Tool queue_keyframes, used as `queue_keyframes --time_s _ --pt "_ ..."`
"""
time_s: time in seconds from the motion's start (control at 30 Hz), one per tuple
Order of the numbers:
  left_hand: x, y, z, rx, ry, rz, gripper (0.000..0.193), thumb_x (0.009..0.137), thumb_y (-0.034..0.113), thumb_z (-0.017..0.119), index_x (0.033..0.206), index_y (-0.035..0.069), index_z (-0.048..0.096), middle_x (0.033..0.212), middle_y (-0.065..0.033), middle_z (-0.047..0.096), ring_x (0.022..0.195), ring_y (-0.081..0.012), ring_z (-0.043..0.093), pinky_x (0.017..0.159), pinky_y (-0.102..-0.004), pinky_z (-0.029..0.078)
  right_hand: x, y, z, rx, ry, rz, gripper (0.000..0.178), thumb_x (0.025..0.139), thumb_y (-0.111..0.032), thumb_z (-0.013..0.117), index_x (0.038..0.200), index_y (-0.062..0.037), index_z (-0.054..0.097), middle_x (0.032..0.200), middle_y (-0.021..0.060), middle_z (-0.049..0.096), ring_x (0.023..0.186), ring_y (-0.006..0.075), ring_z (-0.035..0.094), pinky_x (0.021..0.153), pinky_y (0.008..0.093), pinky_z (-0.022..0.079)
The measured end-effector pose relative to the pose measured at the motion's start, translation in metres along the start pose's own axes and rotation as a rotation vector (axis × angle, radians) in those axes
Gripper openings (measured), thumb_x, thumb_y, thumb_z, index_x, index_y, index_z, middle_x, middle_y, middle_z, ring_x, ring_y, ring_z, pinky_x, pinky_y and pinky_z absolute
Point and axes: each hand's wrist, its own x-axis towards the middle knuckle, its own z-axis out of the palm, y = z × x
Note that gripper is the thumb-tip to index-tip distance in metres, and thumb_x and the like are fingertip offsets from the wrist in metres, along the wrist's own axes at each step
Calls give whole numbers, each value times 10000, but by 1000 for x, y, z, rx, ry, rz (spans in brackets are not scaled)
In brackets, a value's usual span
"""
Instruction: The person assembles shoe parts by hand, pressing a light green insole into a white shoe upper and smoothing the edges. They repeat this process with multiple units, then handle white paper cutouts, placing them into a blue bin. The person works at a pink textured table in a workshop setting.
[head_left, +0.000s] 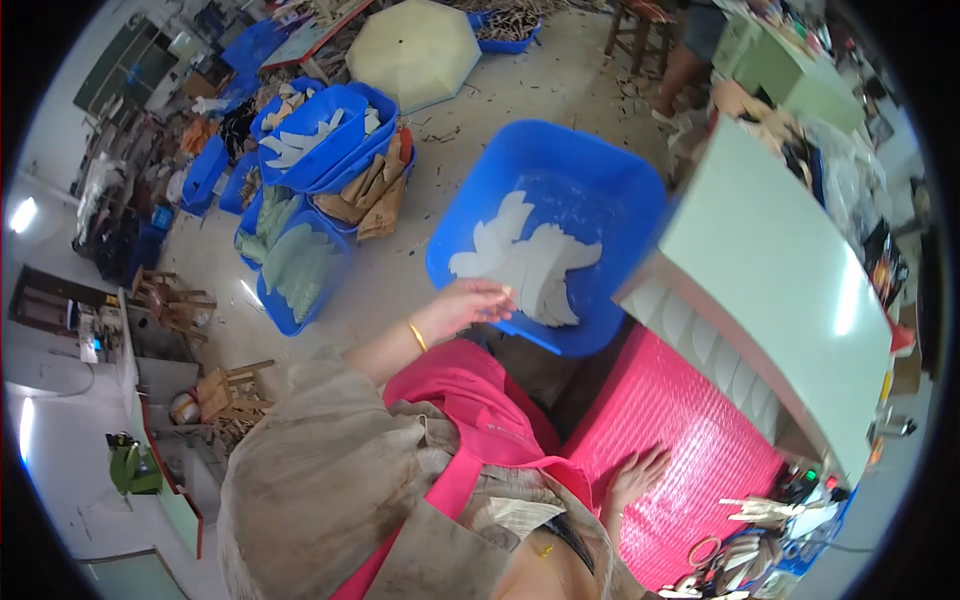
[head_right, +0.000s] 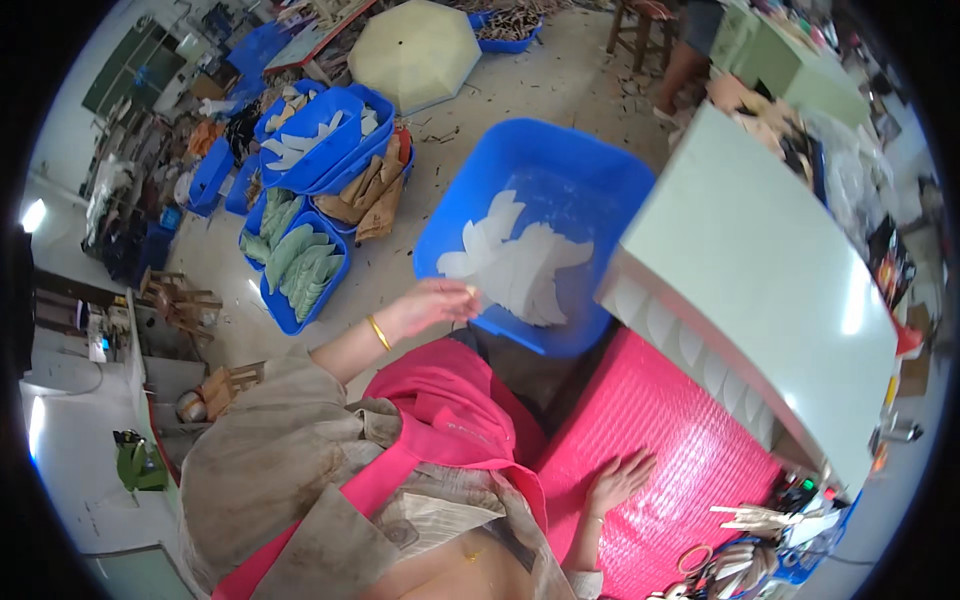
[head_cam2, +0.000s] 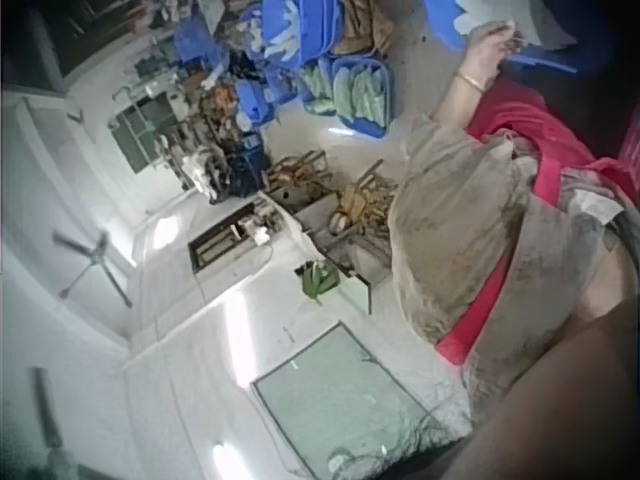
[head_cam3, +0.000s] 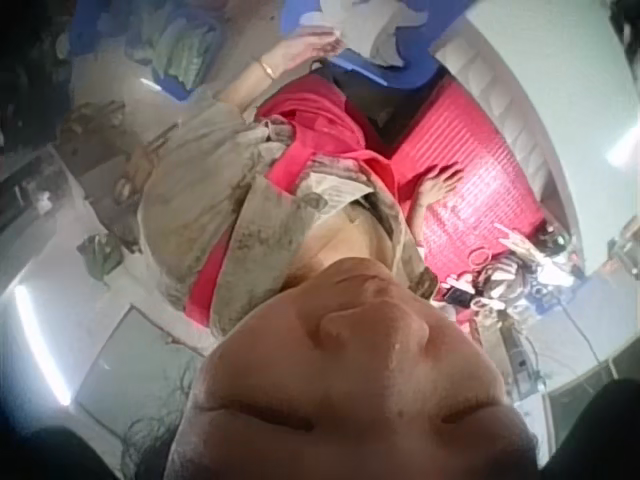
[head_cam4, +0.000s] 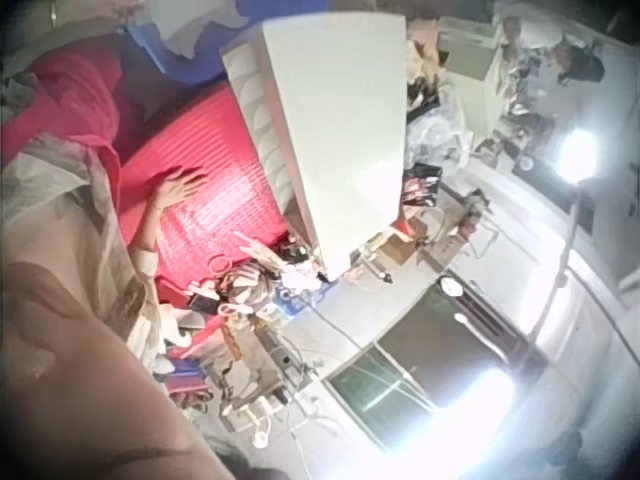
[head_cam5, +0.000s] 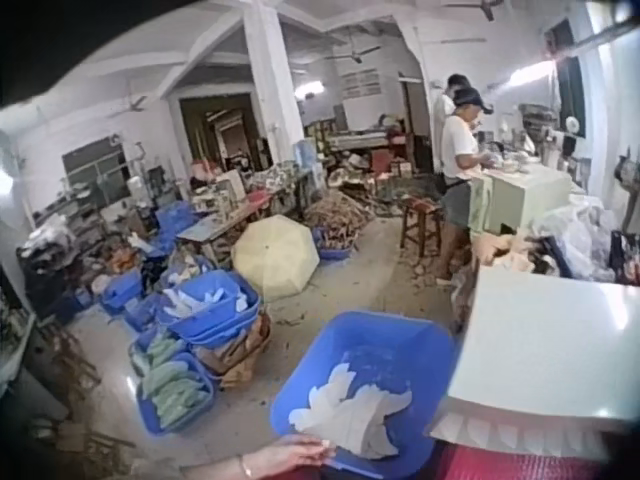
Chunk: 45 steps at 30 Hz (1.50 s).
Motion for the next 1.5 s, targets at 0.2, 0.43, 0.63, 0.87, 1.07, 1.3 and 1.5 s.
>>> queue_keyframes --time_s 0.2,0.43,0.63,0.87,1.07,1.3,1.5 --pt "-9 -4 -154 111 -80 313 192 841 178 574 846 -6 629 799 -37 628 734 -92 552 681 -238 448 -3 1 -2 1 -220 156 568 898 -386 369 1360 -79 245 1392 245 192 1258 369 265 984 490 297" --pt "-94 -83 -332 52 650 -54 185 787 165 597 736 -9 628 670 -44 612 641 -99 553 612 -235 433 38 -145 70 66 -709 -1 503 855 -315 443 1265 -50 321 1282 272 301 1152 380 365 852 455 426" --pt "-91 -64 -364 236 578 -147 245 758 238 618 690 3 634 655 -76 616 609 -134 569 567 -281 434 98 -356 47 428 -816 -84 438 843 -302 451 1190 -47 369 1212 259 350 1092 372 403 825 453 434" --pt "-93 8 -426 619 729 -30 232 731 268 621 676 44 646 667 -111 579 630 -214 568 582 -301 435 139 -432 69 479 -907 -65 366 830 -286 459 1102 -44 425 1130 245 408 1021 364 446 794 450 444" --pt "-76 59 -443 616 758 -71 260 745 286 612 704 32 648 689 -115 597 655 -211 579 598 -306 436 172 -471 94 412 -1005 -57 312 818 -273 467 1028 -41 473 1060 233 457 961 356 484 767 448 452" --pt "21 158 -487 546 566 -43 295 791 308 582 823 20 638 749 -140 623 685 -232 584 623 -325 438 244 -585 97 460 -1091 -57 263 805 -257 476 940 -38 529 978 219 515 890 347 527 735 445 461" --pt "160 263 -573 783 398 46 308 799 326 575 851 28 630 767 -141 622 684 -255 579 622 -337 437 347 -692 89 443 -1142 -46 240 793 -244 483 865 -35 577 908 206 564 830 340 565 708 443 470"
